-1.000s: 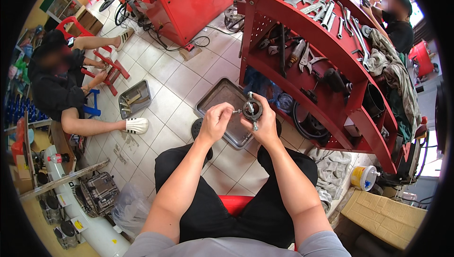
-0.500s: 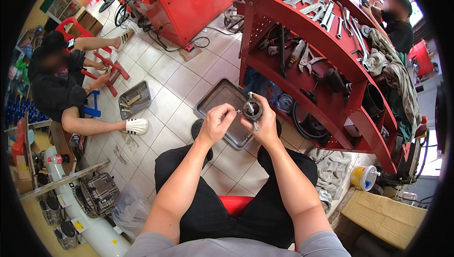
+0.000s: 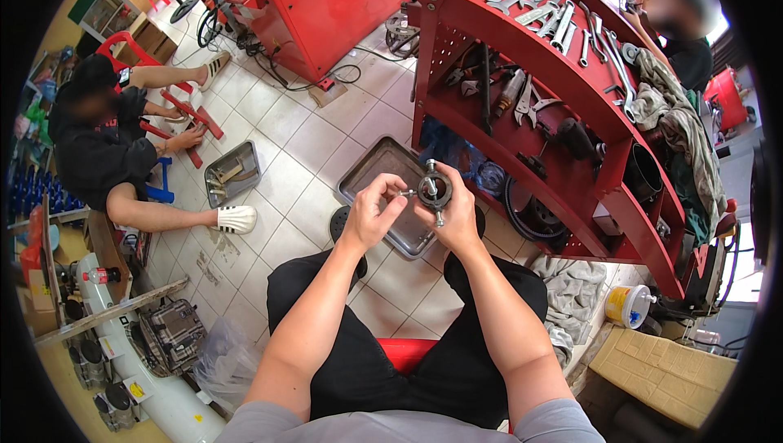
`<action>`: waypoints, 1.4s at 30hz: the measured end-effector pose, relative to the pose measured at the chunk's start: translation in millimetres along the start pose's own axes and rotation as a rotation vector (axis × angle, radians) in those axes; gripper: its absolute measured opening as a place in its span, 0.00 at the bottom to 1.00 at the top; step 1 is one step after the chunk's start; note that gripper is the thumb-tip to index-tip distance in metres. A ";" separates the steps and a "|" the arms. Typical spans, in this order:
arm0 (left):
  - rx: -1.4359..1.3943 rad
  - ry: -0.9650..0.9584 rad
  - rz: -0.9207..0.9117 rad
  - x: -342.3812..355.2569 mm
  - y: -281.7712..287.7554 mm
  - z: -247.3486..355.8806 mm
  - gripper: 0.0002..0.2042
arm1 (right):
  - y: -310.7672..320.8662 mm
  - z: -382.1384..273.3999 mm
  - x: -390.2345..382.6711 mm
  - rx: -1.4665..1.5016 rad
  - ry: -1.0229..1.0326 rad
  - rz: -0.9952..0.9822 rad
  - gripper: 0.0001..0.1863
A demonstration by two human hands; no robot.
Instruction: The person sits in a workshop and manipulates a small metallic mechanical component, likely a carburetor, using a small tool. They repeatedly insert the tool into the component, rotate it, and adjust the assembly while holding it in their hands.
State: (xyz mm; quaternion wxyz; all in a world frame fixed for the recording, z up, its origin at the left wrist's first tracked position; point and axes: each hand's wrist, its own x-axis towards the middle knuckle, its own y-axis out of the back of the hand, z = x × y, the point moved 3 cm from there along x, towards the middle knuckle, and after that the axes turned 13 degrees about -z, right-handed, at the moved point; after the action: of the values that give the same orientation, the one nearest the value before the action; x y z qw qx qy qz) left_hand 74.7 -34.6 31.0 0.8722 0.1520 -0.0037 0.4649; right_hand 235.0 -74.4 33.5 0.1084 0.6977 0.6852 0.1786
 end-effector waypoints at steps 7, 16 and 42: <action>-0.002 0.077 -0.112 -2.3 6.3 -18.0 0.11 | -0.9 -1.6 -0.3 -0.022 0.004 -0.009 0.35; 0.052 0.044 -0.154 -1.3 5.6 -21.2 0.10 | -1.3 0.0 0.4 -0.040 0.037 0.015 0.33; -0.185 -0.038 0.048 1.3 -3.7 -26.7 0.18 | -8.4 5.6 5.3 0.734 -0.389 -0.124 0.13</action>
State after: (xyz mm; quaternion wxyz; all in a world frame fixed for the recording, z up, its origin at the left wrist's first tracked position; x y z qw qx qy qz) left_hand 74.9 -28.3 4.7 0.8709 0.0794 -0.0667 0.4803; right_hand 229.5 -68.4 25.6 -0.0096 0.6682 0.7109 -0.2191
